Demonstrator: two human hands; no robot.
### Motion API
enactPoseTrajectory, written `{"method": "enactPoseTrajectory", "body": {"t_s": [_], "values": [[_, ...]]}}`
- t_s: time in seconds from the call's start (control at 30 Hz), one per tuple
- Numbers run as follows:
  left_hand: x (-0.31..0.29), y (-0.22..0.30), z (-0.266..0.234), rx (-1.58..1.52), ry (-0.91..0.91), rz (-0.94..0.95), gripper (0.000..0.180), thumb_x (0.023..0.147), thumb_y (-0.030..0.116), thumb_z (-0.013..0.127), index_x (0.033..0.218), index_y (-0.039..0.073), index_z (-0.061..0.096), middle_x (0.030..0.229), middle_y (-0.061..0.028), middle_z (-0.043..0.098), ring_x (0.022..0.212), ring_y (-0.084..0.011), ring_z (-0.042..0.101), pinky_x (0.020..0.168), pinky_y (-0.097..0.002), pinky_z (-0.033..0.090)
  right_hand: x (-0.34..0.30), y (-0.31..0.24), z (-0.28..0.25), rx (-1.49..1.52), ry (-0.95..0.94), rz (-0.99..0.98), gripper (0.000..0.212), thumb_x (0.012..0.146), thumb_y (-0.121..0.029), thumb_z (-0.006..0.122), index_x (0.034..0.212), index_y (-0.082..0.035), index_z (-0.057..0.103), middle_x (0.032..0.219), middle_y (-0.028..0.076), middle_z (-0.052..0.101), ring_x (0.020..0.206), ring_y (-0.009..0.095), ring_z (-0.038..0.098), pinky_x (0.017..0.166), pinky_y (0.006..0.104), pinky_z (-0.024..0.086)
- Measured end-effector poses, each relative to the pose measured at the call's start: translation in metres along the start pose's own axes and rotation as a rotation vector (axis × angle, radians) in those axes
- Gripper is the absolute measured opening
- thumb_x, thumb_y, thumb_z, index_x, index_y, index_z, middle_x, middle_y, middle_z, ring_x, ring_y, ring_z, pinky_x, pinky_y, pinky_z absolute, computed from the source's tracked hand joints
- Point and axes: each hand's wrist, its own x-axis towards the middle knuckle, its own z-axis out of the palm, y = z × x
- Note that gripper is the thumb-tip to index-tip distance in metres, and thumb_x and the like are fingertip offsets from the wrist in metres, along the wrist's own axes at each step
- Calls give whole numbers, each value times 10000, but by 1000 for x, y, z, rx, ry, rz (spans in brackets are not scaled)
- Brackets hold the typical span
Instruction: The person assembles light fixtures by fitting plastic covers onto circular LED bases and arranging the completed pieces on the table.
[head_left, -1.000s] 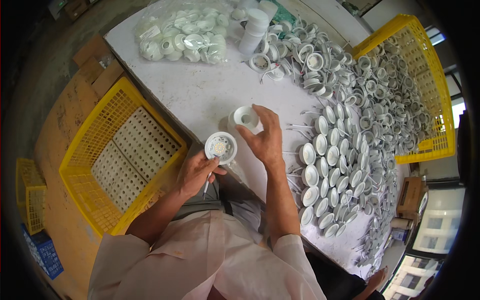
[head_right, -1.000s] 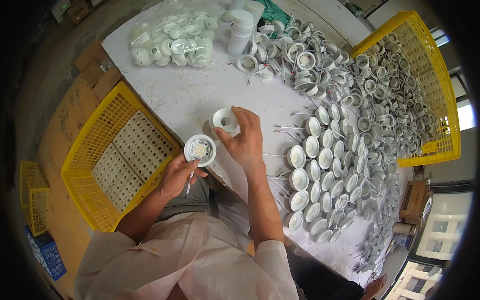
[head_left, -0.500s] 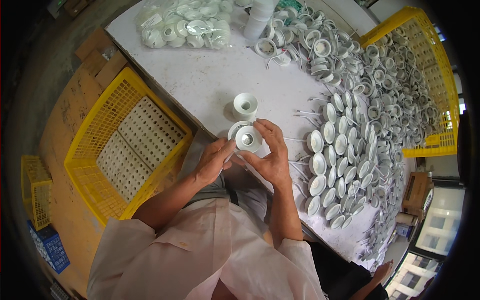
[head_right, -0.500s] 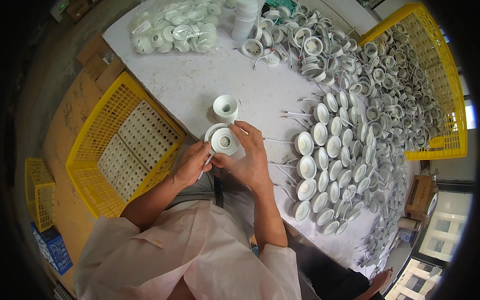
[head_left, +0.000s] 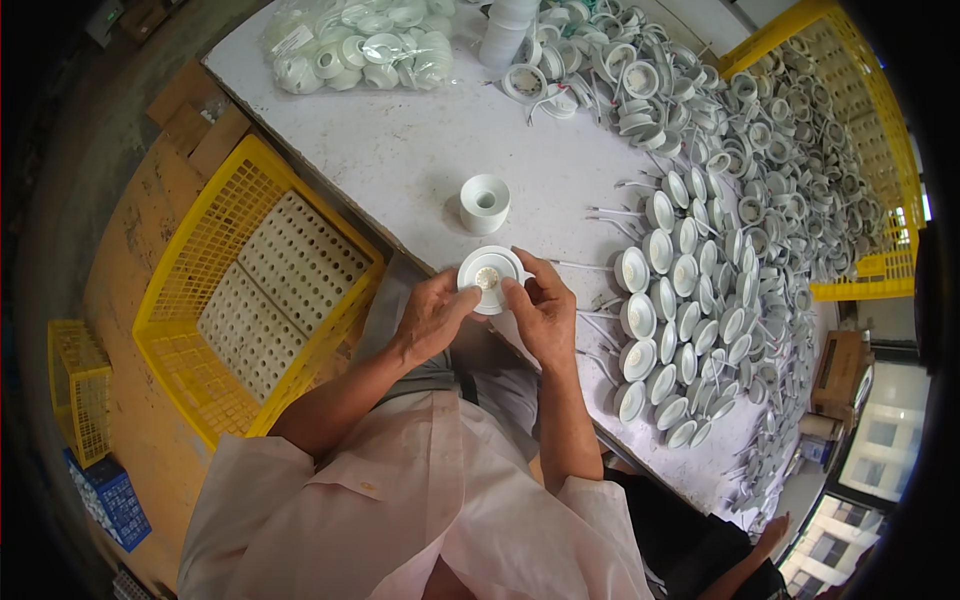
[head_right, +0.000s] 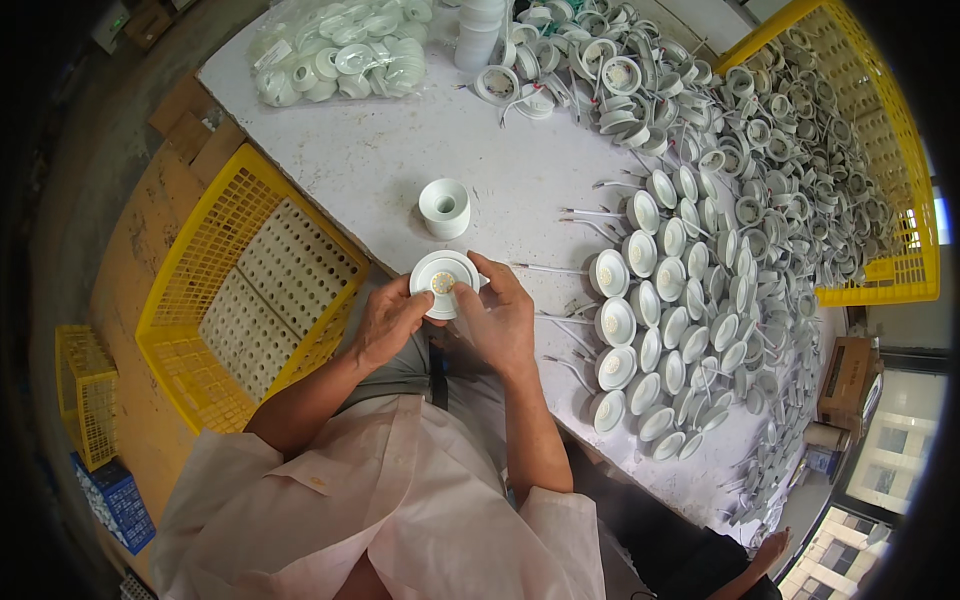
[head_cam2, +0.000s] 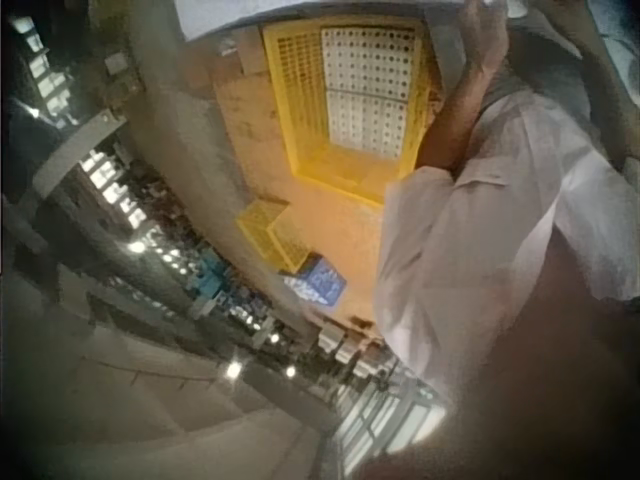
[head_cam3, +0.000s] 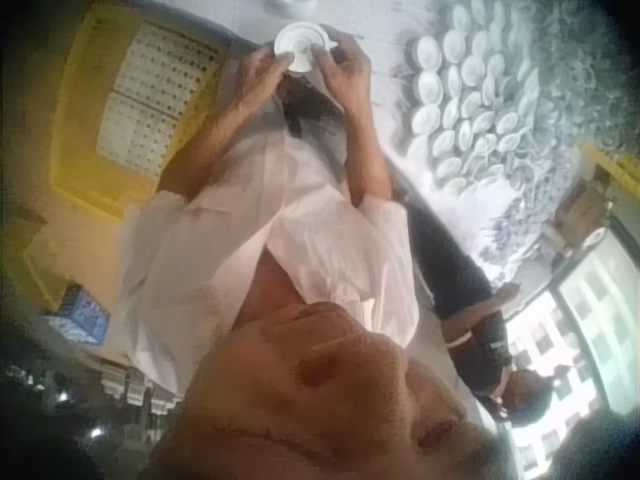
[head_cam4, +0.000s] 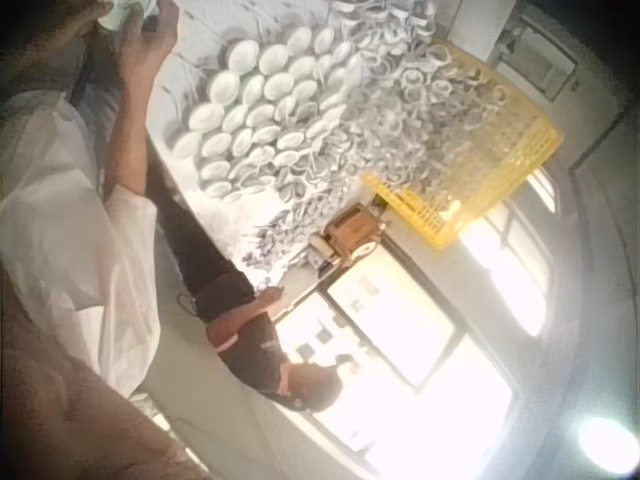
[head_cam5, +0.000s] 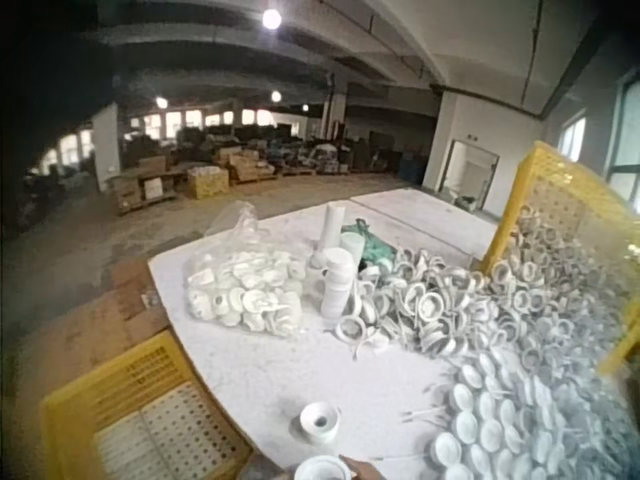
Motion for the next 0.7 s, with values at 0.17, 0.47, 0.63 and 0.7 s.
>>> {"method": "enactPoseTrajectory", "body": {"t_s": [0.17,0.47,0.63,0.7], "values": [[2,1,5,98,59,27,301,890,101,507,1120,-77,585,922,-110,666,813,-125,632,732,-261,515,-3,5,9,14,80,43,284,840,-40,637,1123,-18,659,956,24,662,668,61,505,638,226,450],[6,-6,4,159,85,27,261,868,83,512,1046,-70,627,852,-93,670,729,-116,623,666,-263,521,-9,4,16,55,139,77,258,853,-32,627,1107,-30,669,885,10,643,605,28,459,552,205,418],[10,-7,8,169,77,-4,247,871,82,522,1026,-72,638,852,-84,669,730,-105,618,653,-256,518,-11,17,15,34,213,18,250,846,-38,630,1091,-25,675,858,-2,634,586,31,441,538,201,398],[12,-8,9,169,77,-24,244,873,83,525,1020,-73,642,852,-80,668,728,-102,616,648,-254,517,-12,17,15,27,227,6,250,846,-39,628,1091,-26,675,857,0,636,584,31,440,536,201,397]]}}
